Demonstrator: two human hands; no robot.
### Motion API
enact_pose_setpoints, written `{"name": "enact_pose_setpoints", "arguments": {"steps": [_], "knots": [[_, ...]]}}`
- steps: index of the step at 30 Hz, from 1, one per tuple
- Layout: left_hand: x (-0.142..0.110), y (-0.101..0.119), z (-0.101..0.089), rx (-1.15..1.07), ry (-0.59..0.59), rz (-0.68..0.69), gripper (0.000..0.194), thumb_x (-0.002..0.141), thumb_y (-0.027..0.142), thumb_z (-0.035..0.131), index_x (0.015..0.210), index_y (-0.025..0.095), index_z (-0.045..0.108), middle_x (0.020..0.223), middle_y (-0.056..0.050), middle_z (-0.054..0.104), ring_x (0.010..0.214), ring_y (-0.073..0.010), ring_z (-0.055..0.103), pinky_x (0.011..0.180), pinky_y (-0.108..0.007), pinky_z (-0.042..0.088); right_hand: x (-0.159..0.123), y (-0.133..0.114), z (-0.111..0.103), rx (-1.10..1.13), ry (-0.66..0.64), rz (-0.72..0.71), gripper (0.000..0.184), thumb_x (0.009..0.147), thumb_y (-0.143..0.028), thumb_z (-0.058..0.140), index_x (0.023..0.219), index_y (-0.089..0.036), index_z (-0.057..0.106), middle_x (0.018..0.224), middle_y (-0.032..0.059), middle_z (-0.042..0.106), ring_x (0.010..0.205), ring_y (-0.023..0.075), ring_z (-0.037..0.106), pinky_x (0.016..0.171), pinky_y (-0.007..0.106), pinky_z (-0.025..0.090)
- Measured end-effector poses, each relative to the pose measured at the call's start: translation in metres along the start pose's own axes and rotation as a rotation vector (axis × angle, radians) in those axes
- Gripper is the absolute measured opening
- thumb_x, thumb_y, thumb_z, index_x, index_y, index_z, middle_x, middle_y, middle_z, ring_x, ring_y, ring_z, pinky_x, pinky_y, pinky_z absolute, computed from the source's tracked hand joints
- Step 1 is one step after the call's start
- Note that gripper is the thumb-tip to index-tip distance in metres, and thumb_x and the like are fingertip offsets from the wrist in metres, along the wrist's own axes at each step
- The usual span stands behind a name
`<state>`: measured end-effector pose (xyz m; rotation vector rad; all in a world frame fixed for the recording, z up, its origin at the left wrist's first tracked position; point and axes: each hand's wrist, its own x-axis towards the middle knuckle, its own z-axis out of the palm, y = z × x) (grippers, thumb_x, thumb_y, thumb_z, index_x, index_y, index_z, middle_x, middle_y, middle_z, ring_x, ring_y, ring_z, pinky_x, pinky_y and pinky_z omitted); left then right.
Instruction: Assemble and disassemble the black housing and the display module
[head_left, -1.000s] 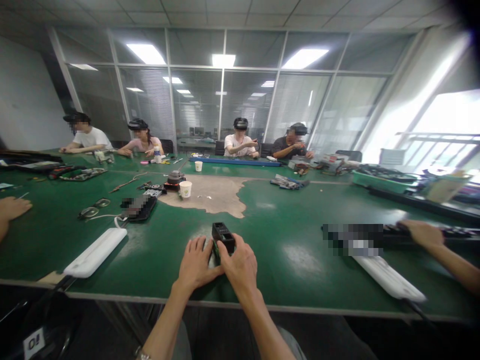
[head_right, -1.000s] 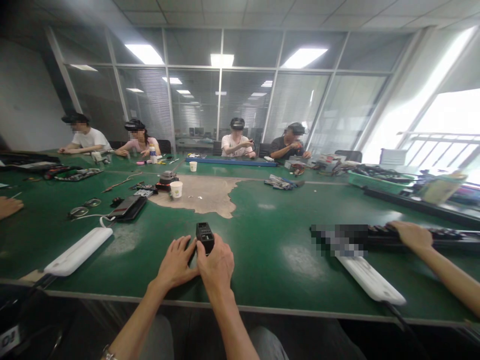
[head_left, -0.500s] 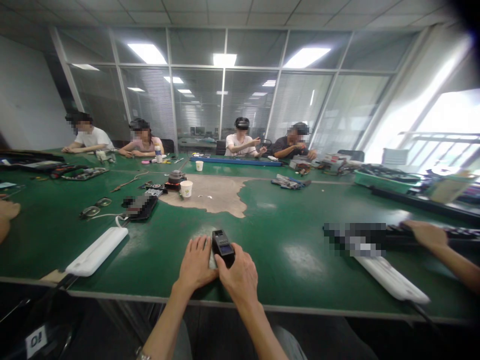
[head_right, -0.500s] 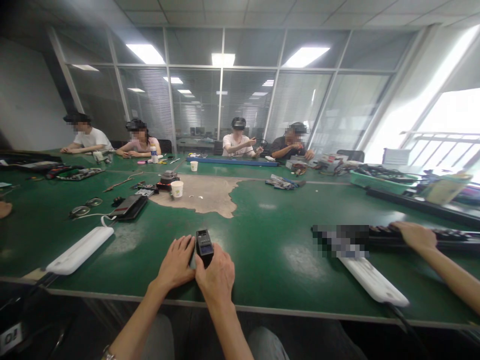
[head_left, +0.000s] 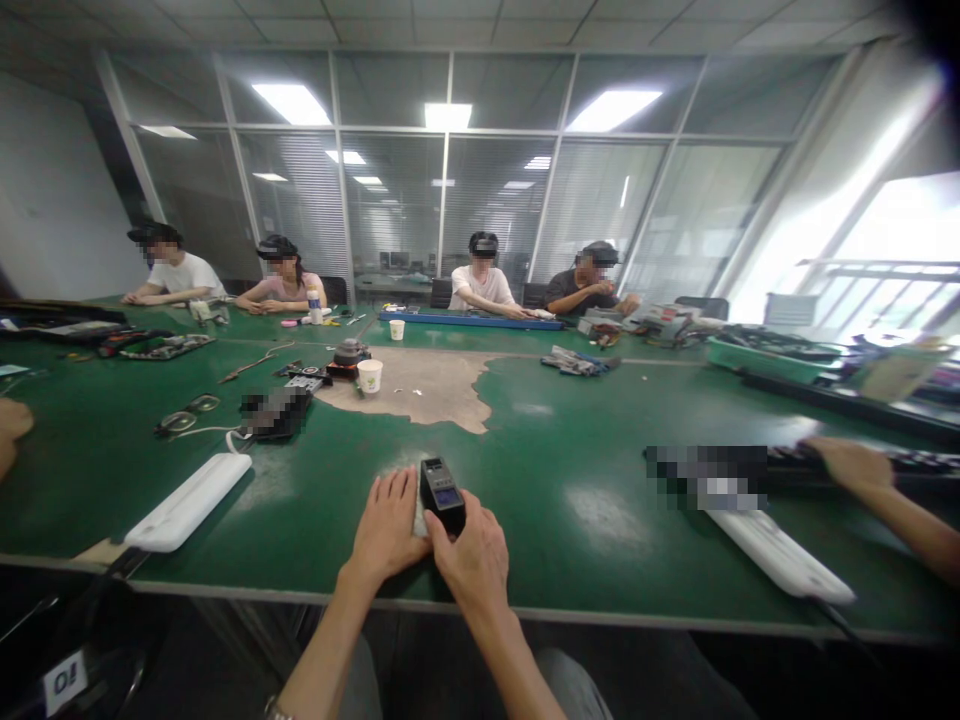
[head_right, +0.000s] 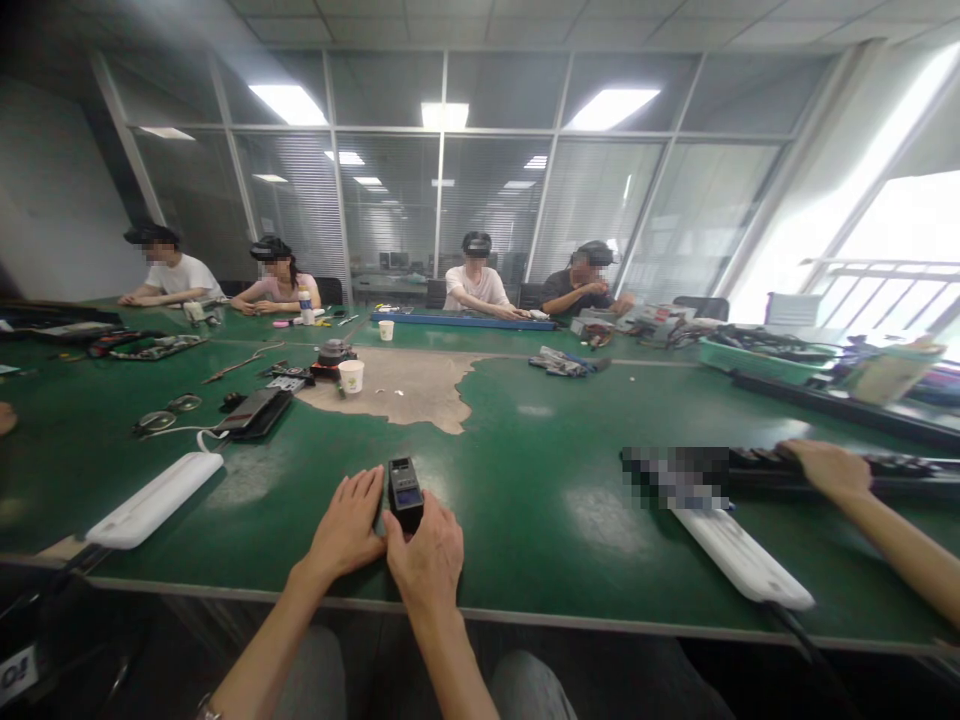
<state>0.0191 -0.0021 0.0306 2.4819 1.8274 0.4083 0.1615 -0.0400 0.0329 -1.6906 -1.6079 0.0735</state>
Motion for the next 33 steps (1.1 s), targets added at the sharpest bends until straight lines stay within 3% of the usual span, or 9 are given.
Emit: {"name": "enact_pose_setpoints", "arguments": {"steps": [8, 15, 20, 26, 33], "knots": [[0.0, 0.001, -0.001, 0.007, 0.018, -0.007, 0.076, 0.084, 0.047, 0.039, 0.15, 0.012, 0.024, 0.154, -0.012, 0.032, 0.141, -0.0297, 0.027, 0.118, -0.046, 0.012, 0.006, -0.011, -0.005, -0.059, -0.004, 0.033, 0.039, 0.085, -0.041, 0.056, 0.115, -0.017, 0.058, 0.097, 0.0102, 0.068, 0.093, 0.0253, 0.063, 0.082, 0.034, 0.041], [0.001, -0.001, -0.001, -0.014, 0.019, 0.017, 0.09, 0.081, 0.067, 0.044, 0.15, 0.013, 0.023, 0.153, -0.013, 0.033, 0.14, -0.0317, 0.027, 0.118, -0.049, 0.013, 0.022, -0.015, -0.019, 0.093, 0.034, 0.043, 0.041, 0.086, -0.045, 0.054, 0.116, -0.018, 0.058, 0.101, 0.0089, 0.068, 0.094, 0.0232, 0.063, 0.083, 0.032, 0.042], [0.0, 0.002, -0.004, -0.023, 0.034, 0.019, 0.103, 0.074, 0.082, 0.042, 0.149, 0.014, 0.025, 0.153, -0.015, 0.033, 0.14, -0.034, 0.028, 0.117, -0.051, 0.014, 0.036, 0.011, -0.029, 0.152, 0.091, 0.024, 0.045, 0.088, -0.048, 0.05, 0.12, -0.017, 0.056, 0.106, 0.0097, 0.067, 0.1, 0.0227, 0.061, 0.088, 0.033, 0.043], [0.0, 0.004, -0.005, -0.025, 0.039, 0.015, 0.106, 0.073, 0.087, 0.038, 0.148, 0.013, 0.029, 0.151, -0.016, 0.035, 0.14, -0.0338, 0.028, 0.117, -0.049, 0.015, 0.035, 0.054, -0.019, 0.06, 0.091, 0.059, 0.045, 0.088, -0.047, 0.05, 0.119, -0.015, 0.056, 0.105, 0.0116, 0.066, 0.096, 0.0245, 0.061, 0.086, 0.035, 0.044], [0.0, 0.003, -0.003, -0.015, 0.031, 0.012, 0.103, 0.073, 0.087, 0.037, 0.148, 0.016, 0.03, 0.152, -0.015, 0.035, 0.14, -0.0335, 0.029, 0.117, -0.049, 0.015, 0.028, 0.06, -0.014, -0.037, 0.079, 0.054, 0.041, 0.088, -0.042, 0.049, 0.116, -0.014, 0.056, 0.104, 0.0136, 0.066, 0.105, 0.0272, 0.06, 0.088, 0.036, 0.043]]}}
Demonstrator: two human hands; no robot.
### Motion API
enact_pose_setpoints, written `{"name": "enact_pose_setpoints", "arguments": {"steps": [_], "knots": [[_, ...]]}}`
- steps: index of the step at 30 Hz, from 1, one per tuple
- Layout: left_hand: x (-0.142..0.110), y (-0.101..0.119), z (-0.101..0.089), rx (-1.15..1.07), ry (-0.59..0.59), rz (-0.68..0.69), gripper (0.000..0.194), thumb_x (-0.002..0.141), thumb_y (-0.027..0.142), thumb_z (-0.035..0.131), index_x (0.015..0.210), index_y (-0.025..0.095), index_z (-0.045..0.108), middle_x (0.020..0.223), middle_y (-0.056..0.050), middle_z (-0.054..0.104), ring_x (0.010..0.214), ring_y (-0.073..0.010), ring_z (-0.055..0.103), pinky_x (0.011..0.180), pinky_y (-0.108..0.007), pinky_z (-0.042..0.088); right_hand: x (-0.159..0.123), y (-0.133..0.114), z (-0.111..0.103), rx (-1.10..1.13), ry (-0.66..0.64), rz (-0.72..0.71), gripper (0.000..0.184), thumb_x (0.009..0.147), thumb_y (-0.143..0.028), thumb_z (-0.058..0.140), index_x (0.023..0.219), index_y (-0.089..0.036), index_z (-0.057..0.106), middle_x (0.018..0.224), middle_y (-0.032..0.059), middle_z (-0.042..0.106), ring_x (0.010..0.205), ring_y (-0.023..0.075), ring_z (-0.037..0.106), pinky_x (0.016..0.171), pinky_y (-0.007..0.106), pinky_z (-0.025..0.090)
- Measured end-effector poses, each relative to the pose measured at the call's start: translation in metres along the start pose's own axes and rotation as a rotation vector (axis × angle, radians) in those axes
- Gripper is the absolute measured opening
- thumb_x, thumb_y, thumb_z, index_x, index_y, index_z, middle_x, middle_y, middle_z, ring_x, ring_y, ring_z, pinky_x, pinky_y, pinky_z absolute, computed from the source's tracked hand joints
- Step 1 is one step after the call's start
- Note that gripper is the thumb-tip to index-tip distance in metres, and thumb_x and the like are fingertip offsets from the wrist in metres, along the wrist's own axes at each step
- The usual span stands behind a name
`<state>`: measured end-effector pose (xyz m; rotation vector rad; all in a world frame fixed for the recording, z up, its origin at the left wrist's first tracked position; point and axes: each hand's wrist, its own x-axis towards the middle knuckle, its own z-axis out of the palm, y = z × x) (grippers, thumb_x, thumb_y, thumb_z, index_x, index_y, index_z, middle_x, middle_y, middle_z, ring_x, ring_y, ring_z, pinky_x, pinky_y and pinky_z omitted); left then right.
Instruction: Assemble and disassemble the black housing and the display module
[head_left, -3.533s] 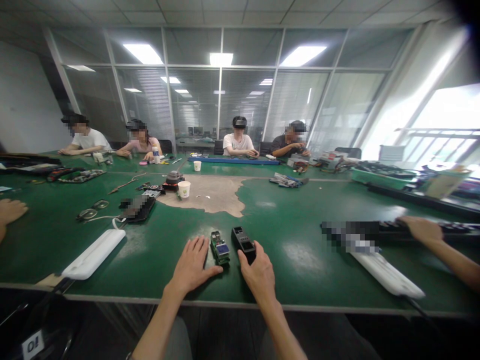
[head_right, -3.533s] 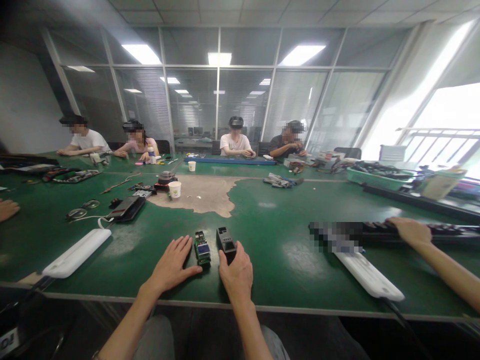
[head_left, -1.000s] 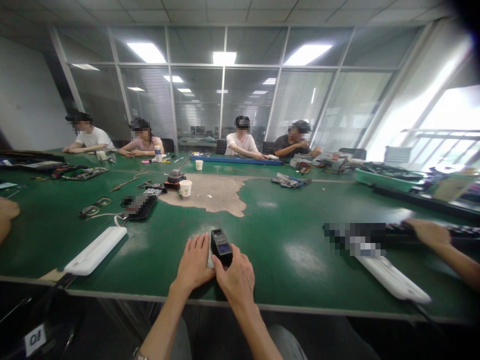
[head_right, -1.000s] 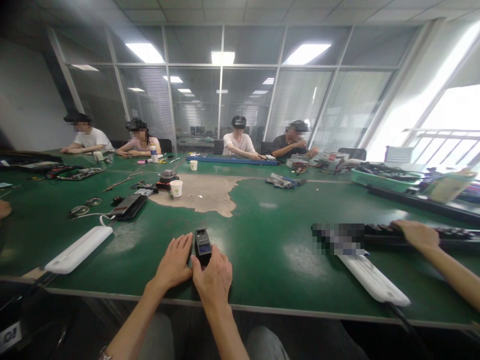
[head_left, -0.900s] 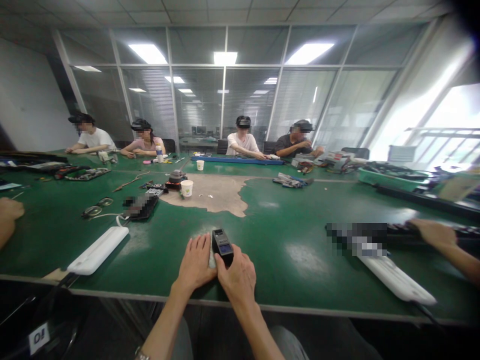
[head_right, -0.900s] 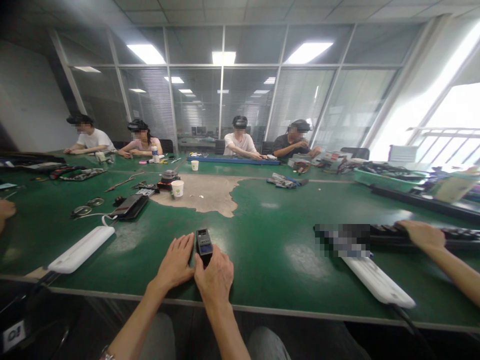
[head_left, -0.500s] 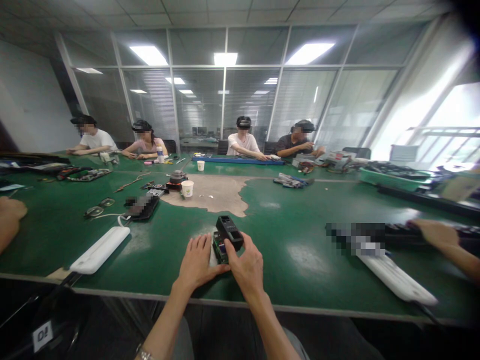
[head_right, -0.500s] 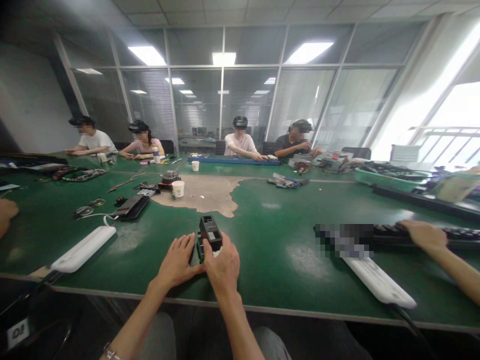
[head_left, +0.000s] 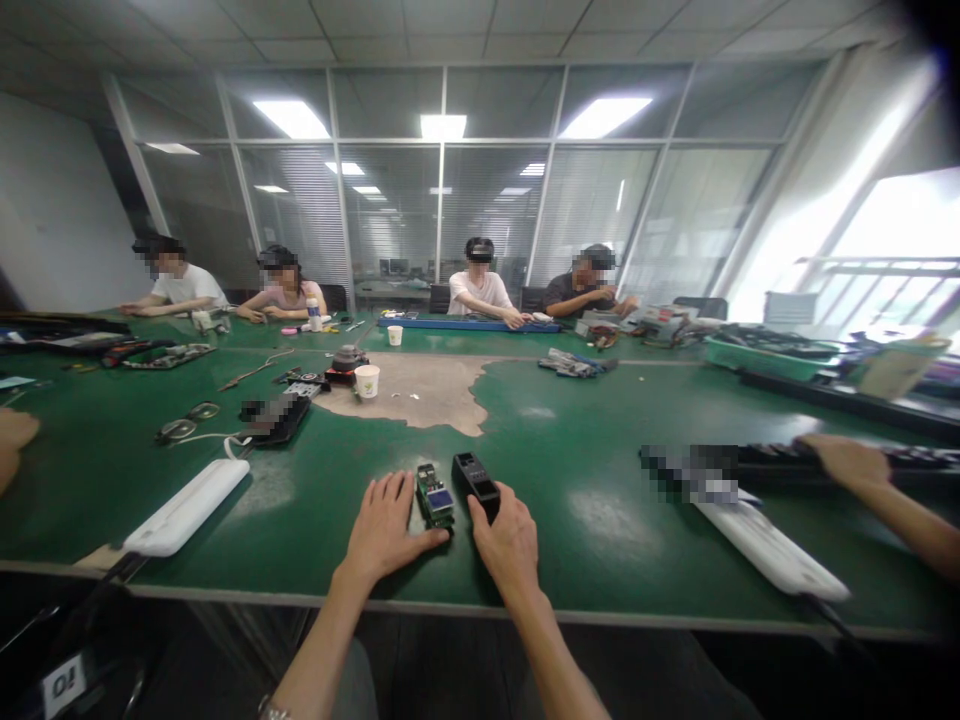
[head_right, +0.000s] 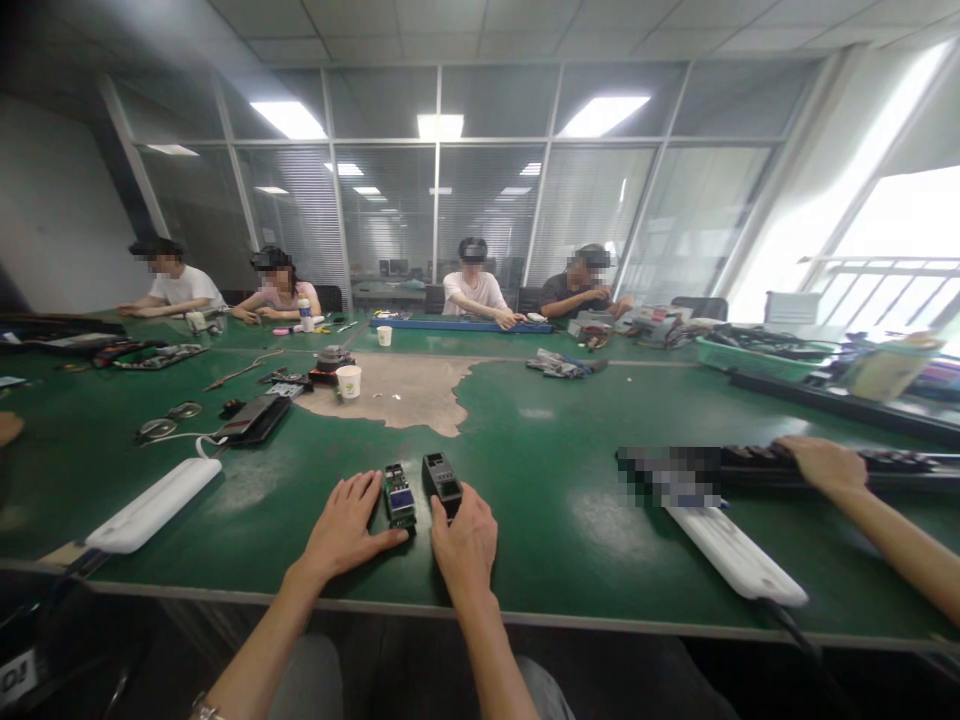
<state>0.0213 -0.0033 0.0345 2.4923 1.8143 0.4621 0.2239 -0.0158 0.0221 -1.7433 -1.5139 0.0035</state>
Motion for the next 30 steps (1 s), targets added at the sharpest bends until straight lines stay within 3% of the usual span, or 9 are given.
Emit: {"name": "enact_pose_setpoints", "arguments": {"steps": [3, 11, 30], "knots": [[0.0, -0.001, 0.002, 0.002, 0.0, 0.006, 0.104, 0.074, 0.087, 0.037, 0.148, 0.015, 0.029, 0.152, -0.015, 0.034, 0.141, -0.0332, 0.027, 0.117, -0.049, 0.015, -0.001, 0.0, 0.001, -0.009, -0.011, 0.005, 0.043, 0.086, -0.041, 0.052, 0.117, -0.012, 0.057, 0.108, 0.0146, 0.066, 0.107, 0.0273, 0.059, 0.091, 0.037, 0.042], [0.0, -0.001, 0.005, 0.004, -0.003, 0.008, 0.104, 0.074, 0.085, 0.039, 0.149, 0.014, 0.026, 0.154, -0.015, 0.031, 0.142, -0.0327, 0.026, 0.117, -0.05, 0.014, -0.002, 0.007, 0.006, -0.017, 0.073, -0.026, 0.077, 0.081, -0.05, 0.058, 0.138, -0.001, 0.041, 0.133, 0.0232, 0.053, 0.126, 0.0314, 0.047, 0.103, 0.042, 0.037], [-0.003, 0.004, 0.001, 0.025, -0.014, -0.003, 0.105, 0.074, 0.086, 0.037, 0.149, 0.014, 0.027, 0.156, -0.014, 0.027, 0.144, -0.0326, 0.019, 0.117, -0.052, 0.009, -0.004, 0.012, 0.006, 0.05, 0.083, -0.039, 0.061, 0.083, -0.046, 0.056, 0.126, -0.004, 0.053, 0.12, 0.0217, 0.061, 0.115, 0.0296, 0.054, 0.098, 0.041, 0.04]]}}
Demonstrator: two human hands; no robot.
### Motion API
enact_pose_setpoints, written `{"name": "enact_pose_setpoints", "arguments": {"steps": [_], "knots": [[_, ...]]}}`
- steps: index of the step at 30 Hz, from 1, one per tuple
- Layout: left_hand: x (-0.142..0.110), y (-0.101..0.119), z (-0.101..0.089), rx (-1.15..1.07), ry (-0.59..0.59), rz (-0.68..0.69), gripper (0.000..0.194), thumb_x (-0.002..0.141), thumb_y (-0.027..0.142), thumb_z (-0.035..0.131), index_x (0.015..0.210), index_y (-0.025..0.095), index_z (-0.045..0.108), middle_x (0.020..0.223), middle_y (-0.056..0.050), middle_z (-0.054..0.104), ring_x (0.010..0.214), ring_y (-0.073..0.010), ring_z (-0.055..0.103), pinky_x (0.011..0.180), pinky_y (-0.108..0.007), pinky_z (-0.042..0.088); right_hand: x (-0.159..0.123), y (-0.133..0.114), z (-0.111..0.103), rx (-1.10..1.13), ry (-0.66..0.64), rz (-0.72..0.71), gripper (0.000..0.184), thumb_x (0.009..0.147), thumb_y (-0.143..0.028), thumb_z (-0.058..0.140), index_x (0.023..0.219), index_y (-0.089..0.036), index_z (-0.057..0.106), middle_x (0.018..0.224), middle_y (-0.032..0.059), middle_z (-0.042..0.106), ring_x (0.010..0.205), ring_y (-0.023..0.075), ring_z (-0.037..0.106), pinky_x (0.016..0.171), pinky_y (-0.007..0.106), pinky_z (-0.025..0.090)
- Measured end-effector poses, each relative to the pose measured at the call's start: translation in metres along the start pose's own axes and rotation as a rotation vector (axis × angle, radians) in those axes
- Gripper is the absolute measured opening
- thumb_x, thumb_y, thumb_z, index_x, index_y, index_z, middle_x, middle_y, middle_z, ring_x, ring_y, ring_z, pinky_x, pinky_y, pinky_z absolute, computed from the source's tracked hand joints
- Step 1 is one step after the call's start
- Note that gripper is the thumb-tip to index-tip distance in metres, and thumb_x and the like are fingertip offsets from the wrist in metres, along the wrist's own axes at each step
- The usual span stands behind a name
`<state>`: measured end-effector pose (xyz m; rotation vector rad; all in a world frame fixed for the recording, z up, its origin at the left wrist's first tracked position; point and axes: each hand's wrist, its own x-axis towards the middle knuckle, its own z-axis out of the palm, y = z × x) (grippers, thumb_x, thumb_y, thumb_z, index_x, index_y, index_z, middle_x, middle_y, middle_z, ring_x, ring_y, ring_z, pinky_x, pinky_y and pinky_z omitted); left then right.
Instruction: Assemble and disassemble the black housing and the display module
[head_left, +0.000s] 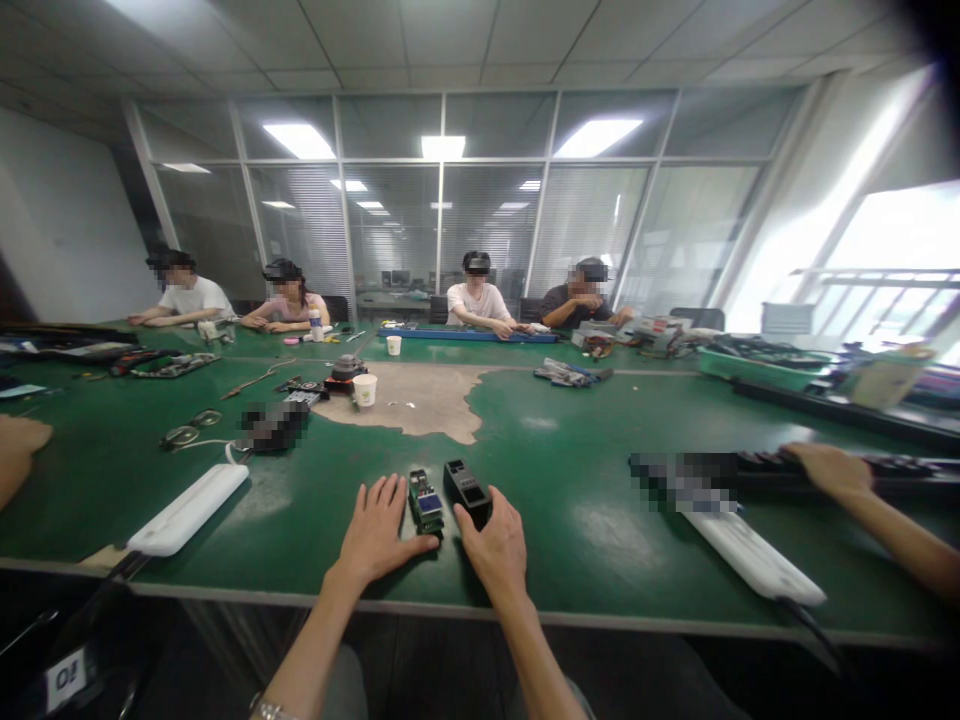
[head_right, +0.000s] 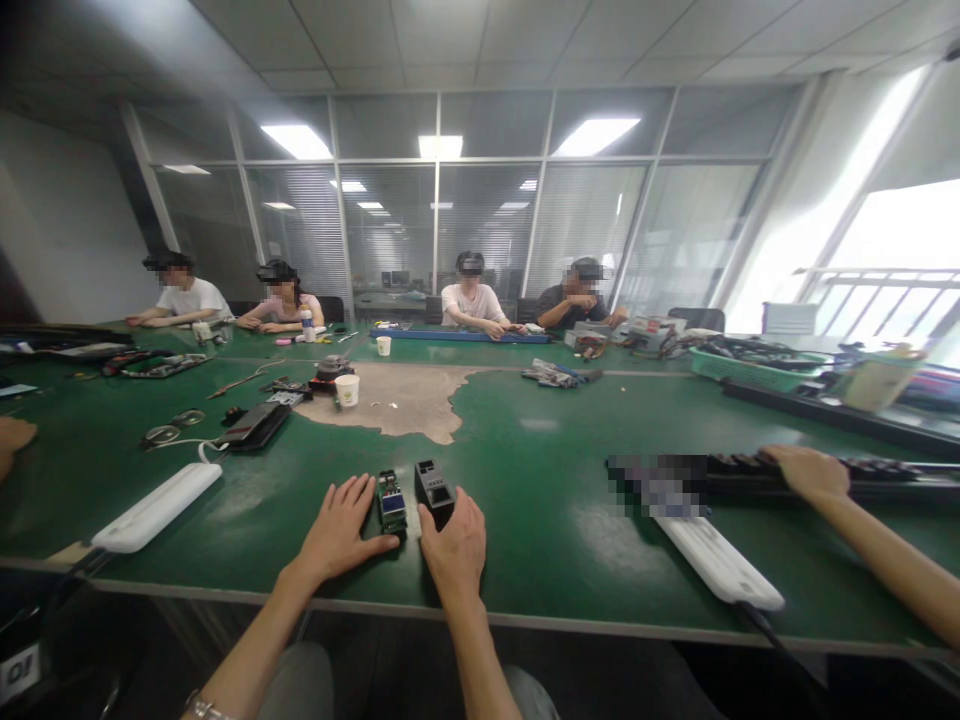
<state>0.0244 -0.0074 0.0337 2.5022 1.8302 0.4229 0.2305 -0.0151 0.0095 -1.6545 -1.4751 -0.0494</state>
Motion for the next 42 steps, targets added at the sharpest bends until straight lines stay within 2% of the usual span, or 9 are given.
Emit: {"name": "enact_pose_setpoints", "arguments": {"steps": [6, 10, 14, 18, 24, 30, 34, 42], "knots": [[0.0, 0.0, -0.003, 0.002, -0.009, -0.006, 0.104, 0.075, 0.085, 0.037, 0.15, 0.014, 0.025, 0.156, -0.015, 0.027, 0.144, -0.0331, 0.02, 0.117, -0.053, 0.009, 0.001, -0.002, -0.005, 0.028, -0.045, -0.04, 0.041, 0.086, -0.043, 0.055, 0.111, -0.011, 0.061, 0.11, 0.0159, 0.065, 0.107, 0.0271, 0.056, 0.096, 0.039, 0.041], [0.0, 0.001, -0.005, -0.005, -0.017, -0.009, 0.106, 0.073, 0.087, 0.036, 0.15, 0.014, 0.026, 0.155, -0.015, 0.027, 0.144, -0.0335, 0.019, 0.117, -0.054, 0.01, 0.002, -0.001, -0.005, 0.072, -0.014, -0.046, 0.04, 0.087, -0.045, 0.054, 0.106, -0.011, 0.062, 0.104, 0.015, 0.066, 0.104, 0.0272, 0.056, 0.095, 0.039, 0.041], [0.0, 0.001, -0.006, -0.007, -0.014, -0.005, 0.109, 0.072, 0.089, 0.035, 0.15, 0.013, 0.026, 0.155, -0.016, 0.028, 0.144, -0.0341, 0.02, 0.117, -0.054, 0.01, 0.002, -0.004, -0.006, 0.115, 0.069, -0.023, 0.044, 0.085, -0.048, 0.056, 0.109, -0.012, 0.062, 0.105, 0.0147, 0.066, 0.101, 0.0277, 0.057, 0.094, 0.041, 0.041], [0.0, -0.001, -0.003, 0.0, -0.004, -0.004, 0.109, 0.072, 0.09, 0.034, 0.149, 0.013, 0.028, 0.155, -0.016, 0.029, 0.143, -0.0342, 0.021, 0.117, -0.054, 0.01, 0.003, -0.022, -0.009, 0.186, 0.102, -0.008, 0.048, 0.085, -0.052, 0.056, 0.112, -0.013, 0.062, 0.106, 0.0145, 0.066, 0.1, 0.0274, 0.057, 0.093, 0.041, 0.042], [0.001, -0.003, 0.001, 0.017, -0.005, -0.008, 0.101, 0.076, 0.082, 0.038, 0.149, 0.013, 0.026, 0.154, -0.016, 0.029, 0.143, -0.0341, 0.022, 0.116, -0.055, 0.01, 0.004, -0.061, -0.006, 0.265, 0.046, 0.015, 0.045, 0.085, -0.05, 0.055, 0.112, -0.015, 0.062, 0.108, 0.0124, 0.066, 0.101, 0.0266, 0.057, 0.092, 0.039, 0.042], [0.0, -0.004, 0.001, 0.02, -0.018, -0.013, 0.094, 0.082, 0.071, 0.036, 0.15, 0.008, 0.023, 0.156, -0.016, 0.025, 0.144, -0.0327, 0.02, 0.117, -0.054, 0.009, -0.004, -0.073, 0.003, 0.189, 0.026, -0.034, 0.042, 0.085, -0.047, 0.056, 0.109, -0.014, 0.062, 0.104, 0.0128, 0.066, 0.098, 0.0263, 0.057, 0.091, 0.038, 0.041], [-0.001, -0.004, -0.001, 0.007, -0.026, -0.005, 0.097, 0.079, 0.07, 0.039, 0.151, 0.008, 0.019, 0.157, -0.014, 0.022, 0.144, -0.0328, 0.019, 0.117, -0.054, 0.009, -0.005, -0.081, 0.001, 0.124, 0.033, -0.034, 0.041, 0.084, -0.047, 0.056, 0.108, -0.014, 0.063, 0.102, 0.0129, 0.067, 0.097, 0.0259, 0.057, 0.089, 0.038, 0.041], [-0.001, -0.005, 0.001, -0.021, -0.011, -0.013, 0.093, 0.08, 0.056, 0.039, 0.152, 0.007, 0.009, 0.159, -0.012, 0.016, 0.145, -0.0308, 0.017, 0.117, -0.052, 0.008, -0.007, -0.093, -0.002, 0.027, -0.004, -0.035, 0.037, 0.083, -0.044, 0.058, 0.107, -0.016, 0.063, 0.1, 0.0116, 0.067, 0.097, 0.0262, 0.056, 0.085, 0.036, 0.039]]}}
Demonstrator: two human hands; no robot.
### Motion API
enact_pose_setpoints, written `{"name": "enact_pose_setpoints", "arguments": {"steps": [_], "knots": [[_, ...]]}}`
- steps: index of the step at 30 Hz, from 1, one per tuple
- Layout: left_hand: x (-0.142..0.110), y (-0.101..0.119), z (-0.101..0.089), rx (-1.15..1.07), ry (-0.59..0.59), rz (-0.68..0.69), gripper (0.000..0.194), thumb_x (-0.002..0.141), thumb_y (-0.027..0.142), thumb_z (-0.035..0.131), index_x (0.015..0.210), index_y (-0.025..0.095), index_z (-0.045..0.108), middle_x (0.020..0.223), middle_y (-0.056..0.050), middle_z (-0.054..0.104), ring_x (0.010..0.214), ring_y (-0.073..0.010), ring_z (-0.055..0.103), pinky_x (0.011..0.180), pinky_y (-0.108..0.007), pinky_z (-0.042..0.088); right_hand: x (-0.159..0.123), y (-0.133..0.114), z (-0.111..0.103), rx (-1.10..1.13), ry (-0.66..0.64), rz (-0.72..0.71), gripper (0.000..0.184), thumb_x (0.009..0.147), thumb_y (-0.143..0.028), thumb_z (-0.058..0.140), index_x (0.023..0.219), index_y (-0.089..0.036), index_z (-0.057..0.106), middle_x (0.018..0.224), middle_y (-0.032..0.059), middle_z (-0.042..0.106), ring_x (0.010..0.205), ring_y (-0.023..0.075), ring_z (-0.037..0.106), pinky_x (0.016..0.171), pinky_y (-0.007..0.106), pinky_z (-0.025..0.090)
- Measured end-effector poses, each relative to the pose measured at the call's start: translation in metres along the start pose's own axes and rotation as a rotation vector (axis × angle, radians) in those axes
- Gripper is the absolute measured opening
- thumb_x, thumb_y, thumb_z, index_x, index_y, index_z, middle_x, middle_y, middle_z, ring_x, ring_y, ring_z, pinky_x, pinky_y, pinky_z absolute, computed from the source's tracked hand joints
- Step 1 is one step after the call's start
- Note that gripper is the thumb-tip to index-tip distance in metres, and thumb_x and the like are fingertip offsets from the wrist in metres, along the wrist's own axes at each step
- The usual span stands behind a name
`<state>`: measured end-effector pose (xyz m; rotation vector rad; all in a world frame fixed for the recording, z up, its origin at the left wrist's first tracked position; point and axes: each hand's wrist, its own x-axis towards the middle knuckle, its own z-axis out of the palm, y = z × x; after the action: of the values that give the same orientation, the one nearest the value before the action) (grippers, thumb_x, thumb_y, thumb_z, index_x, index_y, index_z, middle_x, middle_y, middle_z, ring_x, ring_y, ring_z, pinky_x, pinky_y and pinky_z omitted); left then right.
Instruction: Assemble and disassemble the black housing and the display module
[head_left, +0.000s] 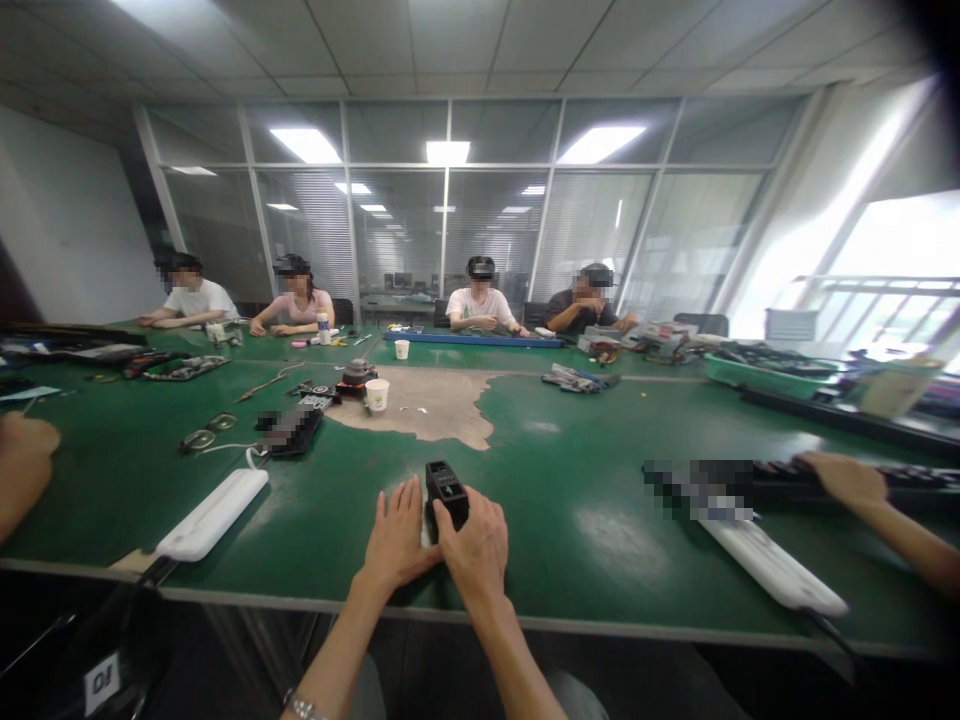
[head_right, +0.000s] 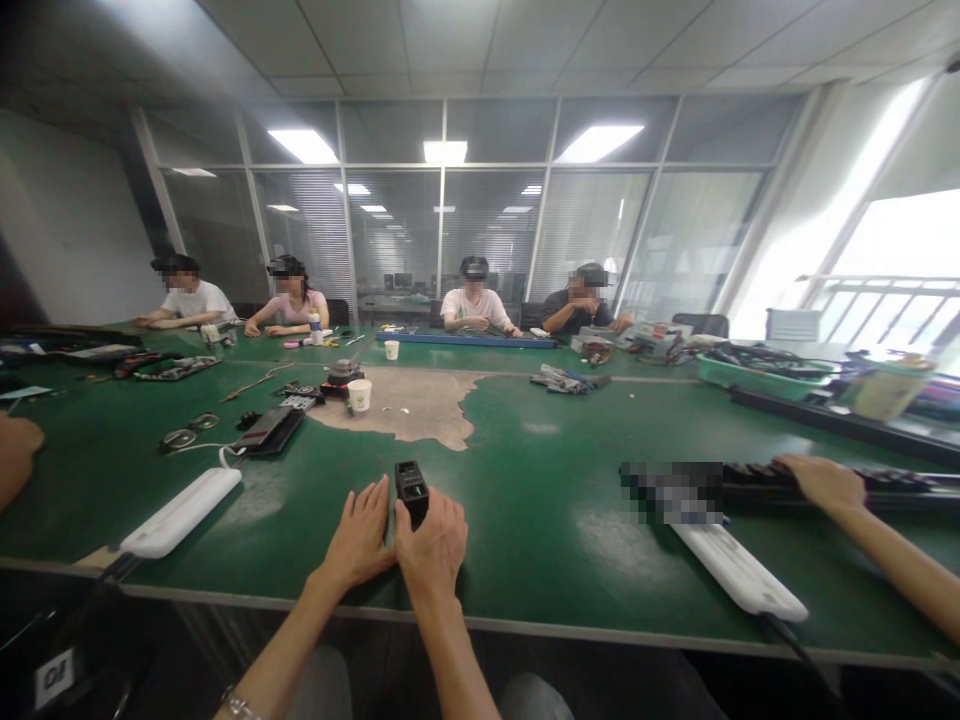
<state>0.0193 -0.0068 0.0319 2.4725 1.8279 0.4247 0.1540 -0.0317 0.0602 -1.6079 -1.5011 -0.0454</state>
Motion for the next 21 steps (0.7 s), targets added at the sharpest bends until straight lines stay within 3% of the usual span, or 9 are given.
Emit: {"name": "enact_pose_setpoints", "arguments": {"steps": [11, 17, 21], "knots": [[-0.001, 0.003, -0.002, -0.027, 0.018, -0.016, 0.094, 0.082, 0.05, 0.038, 0.151, 0.006, -0.007, 0.158, -0.015, 0.018, 0.144, -0.0301, 0.018, 0.116, -0.05, 0.009, -0.016, 0.011, 0.006, -0.057, -0.054, 0.018, 0.039, 0.082, -0.043, 0.059, 0.109, -0.016, 0.062, 0.101, 0.0119, 0.067, 0.096, 0.0265, 0.058, 0.086, 0.036, 0.04], [-0.001, 0.004, -0.004, -0.019, 0.01, -0.017, 0.093, 0.078, 0.04, 0.04, 0.151, 0.007, -0.009, 0.158, -0.013, 0.018, 0.144, -0.0284, 0.017, 0.117, -0.049, 0.007, -0.021, 0.021, 0.015, -0.032, -0.01, -0.016, 0.068, 0.08, -0.05, 0.059, 0.132, -0.008, 0.049, 0.119, 0.0185, 0.062, 0.111, 0.0305, 0.054, 0.091, 0.04, 0.041], [-0.001, 0.005, -0.005, -0.016, -0.002, -0.02, 0.093, 0.078, 0.044, 0.041, 0.152, 0.008, -0.004, 0.158, -0.012, 0.02, 0.144, -0.0287, 0.018, 0.117, -0.049, 0.007, -0.022, 0.027, 0.02, 0.023, -0.04, -0.018, 0.058, 0.083, -0.048, 0.056, 0.126, -0.01, 0.055, 0.117, 0.017, 0.064, 0.109, 0.0283, 0.057, 0.092, 0.04, 0.042]]}}
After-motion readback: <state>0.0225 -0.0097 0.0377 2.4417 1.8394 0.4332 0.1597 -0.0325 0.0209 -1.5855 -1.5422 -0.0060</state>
